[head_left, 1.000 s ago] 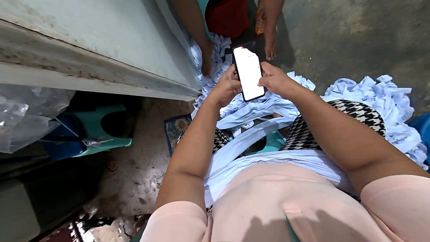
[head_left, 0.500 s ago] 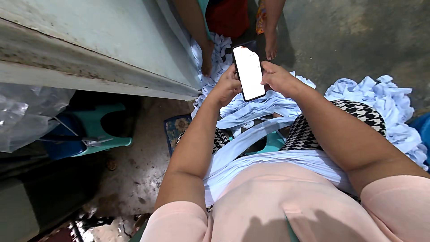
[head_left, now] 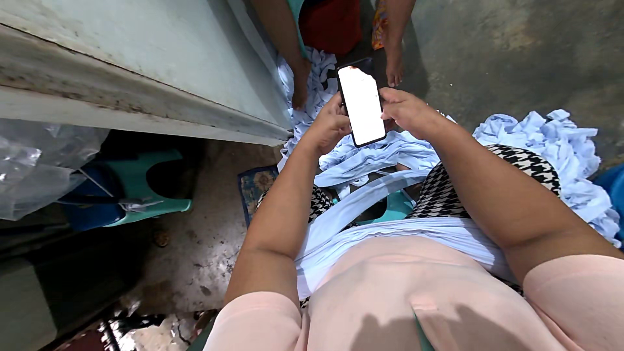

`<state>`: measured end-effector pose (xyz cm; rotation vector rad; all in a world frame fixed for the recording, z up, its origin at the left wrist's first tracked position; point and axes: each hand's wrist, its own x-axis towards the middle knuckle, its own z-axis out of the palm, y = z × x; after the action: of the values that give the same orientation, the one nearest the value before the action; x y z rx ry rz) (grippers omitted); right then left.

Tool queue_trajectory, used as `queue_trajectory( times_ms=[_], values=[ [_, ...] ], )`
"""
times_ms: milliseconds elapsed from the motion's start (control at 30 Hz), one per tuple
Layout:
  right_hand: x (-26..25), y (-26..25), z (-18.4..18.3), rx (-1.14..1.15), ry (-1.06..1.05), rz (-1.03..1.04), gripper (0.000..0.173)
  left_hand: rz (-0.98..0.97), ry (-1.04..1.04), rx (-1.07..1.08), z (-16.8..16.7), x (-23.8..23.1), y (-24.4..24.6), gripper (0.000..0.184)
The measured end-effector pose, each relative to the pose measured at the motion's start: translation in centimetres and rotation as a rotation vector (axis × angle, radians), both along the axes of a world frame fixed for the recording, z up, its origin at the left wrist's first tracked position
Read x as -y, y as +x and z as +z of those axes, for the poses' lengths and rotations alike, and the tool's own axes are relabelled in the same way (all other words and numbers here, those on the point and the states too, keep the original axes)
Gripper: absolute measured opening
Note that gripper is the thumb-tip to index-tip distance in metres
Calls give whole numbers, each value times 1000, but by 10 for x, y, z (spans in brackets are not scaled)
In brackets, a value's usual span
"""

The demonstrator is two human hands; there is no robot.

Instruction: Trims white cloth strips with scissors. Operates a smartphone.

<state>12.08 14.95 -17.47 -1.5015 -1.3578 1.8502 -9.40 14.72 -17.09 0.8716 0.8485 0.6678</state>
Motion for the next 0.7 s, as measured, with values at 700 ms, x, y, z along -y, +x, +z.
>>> queue_trajectory(
  times_ms=[700],
  values=[
    [8,-8,-13,184,163,44,67,-26,-7,-27,-4,1,2,63]
  ],
)
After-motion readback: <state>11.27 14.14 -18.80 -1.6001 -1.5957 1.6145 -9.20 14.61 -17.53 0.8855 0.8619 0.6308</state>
